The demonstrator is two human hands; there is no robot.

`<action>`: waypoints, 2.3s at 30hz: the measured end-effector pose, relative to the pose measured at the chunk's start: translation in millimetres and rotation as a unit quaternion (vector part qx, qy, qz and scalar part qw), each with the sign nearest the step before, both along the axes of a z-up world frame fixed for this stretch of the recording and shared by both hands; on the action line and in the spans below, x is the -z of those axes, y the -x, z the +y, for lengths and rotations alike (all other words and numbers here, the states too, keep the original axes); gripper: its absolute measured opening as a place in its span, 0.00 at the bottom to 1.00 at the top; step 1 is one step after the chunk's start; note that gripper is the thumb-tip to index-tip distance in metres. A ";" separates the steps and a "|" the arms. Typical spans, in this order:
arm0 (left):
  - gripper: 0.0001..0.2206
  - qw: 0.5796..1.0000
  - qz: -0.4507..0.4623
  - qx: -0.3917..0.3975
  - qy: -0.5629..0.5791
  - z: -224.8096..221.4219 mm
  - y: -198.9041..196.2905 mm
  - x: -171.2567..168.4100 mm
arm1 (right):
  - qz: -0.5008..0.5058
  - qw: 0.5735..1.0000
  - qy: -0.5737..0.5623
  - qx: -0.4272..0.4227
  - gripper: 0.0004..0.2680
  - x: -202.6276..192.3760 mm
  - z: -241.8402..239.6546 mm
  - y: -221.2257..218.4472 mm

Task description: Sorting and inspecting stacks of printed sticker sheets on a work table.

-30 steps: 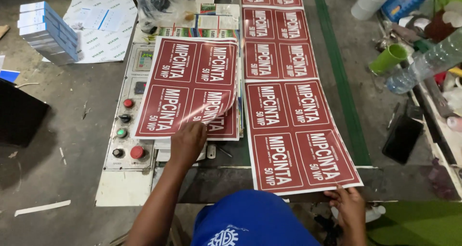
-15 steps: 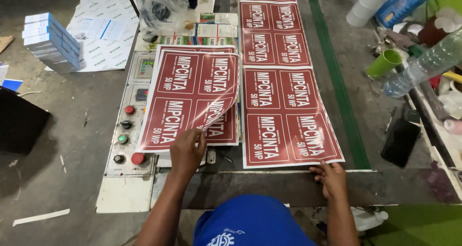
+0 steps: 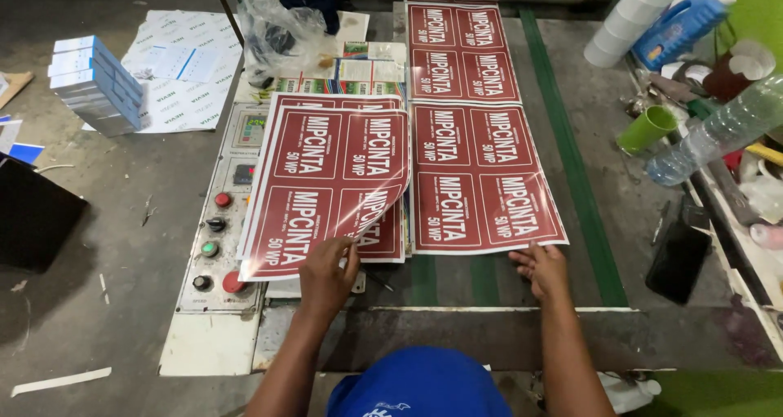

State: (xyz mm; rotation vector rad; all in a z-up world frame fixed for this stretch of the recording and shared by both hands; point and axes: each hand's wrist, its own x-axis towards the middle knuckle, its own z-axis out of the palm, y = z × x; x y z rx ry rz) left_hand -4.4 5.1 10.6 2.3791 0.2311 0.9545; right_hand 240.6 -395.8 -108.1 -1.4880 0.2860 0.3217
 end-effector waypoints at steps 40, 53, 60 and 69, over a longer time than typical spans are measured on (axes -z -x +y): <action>0.14 0.925 0.234 0.134 -0.268 29.9 -18.7 60.4 | 0.102 0.990 0.066 0.069 0.13 19.5 -127.1 146.3; 0.04 0.973 0.066 0.051 -0.214 22.9 -23.1 9.6 | 0.007 0.999 0.033 0.010 0.13 -7.8 -55.9 111.3; 0.06 0.990 -0.010 -0.018 -0.137 25.9 -24.2 -19.6 | 0.003 0.999 0.029 -0.018 0.11 -32.5 0.6 25.5; 0.04 0.992 -0.084 0.052 -0.081 -13.6 0.3 -34.0 | 0.039 0.996 -0.004 -0.078 0.15 -5.4 15.4 70.0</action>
